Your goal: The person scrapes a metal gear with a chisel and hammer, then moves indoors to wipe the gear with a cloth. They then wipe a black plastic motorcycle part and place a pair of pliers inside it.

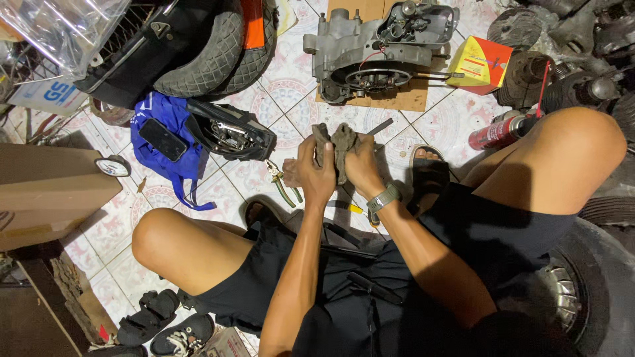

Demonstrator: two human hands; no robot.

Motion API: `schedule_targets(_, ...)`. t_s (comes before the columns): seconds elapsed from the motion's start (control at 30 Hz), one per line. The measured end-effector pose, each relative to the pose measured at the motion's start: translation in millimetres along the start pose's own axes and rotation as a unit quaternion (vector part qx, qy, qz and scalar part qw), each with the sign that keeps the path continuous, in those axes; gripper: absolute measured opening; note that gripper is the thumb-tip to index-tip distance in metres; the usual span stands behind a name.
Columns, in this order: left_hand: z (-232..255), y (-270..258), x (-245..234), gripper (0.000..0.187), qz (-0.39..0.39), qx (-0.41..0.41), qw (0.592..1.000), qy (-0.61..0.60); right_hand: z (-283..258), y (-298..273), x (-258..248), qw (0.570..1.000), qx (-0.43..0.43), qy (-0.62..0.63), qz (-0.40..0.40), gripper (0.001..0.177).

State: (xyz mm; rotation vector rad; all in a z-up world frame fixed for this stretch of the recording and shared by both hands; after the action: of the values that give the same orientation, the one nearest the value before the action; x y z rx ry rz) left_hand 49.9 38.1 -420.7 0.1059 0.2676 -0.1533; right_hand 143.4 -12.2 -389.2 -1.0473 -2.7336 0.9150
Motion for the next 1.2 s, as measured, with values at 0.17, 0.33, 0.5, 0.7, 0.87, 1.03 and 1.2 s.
schedule_targets(0.17,3.1,11.6,10.6,0.026,-0.025,0.101,0.994,0.018,9.4,16.9,7.1,0.997,-0.032,-0.062,-0.043,0.037)
schedule_targets(0.33,17.9,16.8,9.5,0.031,-0.100,0.139,0.985,0.018,5.4,13.9,1.6,0.998,-0.007,-0.043,-0.053,0.036)
schedule_targets(0.5,9.1,15.8,11.6,0.036,-0.017,0.051,0.996,0.072,-11.6,-0.4,4.4,0.982,-0.078,-0.139,-0.097,0.037)
schedule_targets(0.7,3.5,16.2,-6.3,0.060,0.070,-0.019,0.994,0.079,39.2,29.0,14.5,0.978,-0.077,-0.150,-0.125,0.034)
schedule_targets(0.87,3.6,14.4,-5.1,0.056,0.100,0.014,0.992,0.078,12.7,9.4,10.3,0.974,-0.118,-0.144,-0.132,0.028)
schedule_targets(1.03,11.8,10.3,-14.6,0.059,0.165,0.060,0.981,0.084,49.6,42.7,20.6,0.964,-0.190,-0.160,-0.092,0.040)
schedule_targets(1.2,7.5,14.8,-14.3,0.057,0.206,0.139,0.969,-0.005,31.6,-3.3,19.5,0.973,-0.223,-0.058,-0.001,0.030)
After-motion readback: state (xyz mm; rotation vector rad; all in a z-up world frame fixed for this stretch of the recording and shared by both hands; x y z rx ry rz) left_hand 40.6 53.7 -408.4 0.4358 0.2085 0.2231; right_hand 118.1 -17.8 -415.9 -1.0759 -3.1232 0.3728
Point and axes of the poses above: each hand's wrist, its own y-axis towards the middle knuckle, its own x-axis out of the palm, z = x × y, the point moved 4 cm from there along y, towards the middle knuckle, and after that the axes turned 6 degrees about x, right-handed, at the moved point
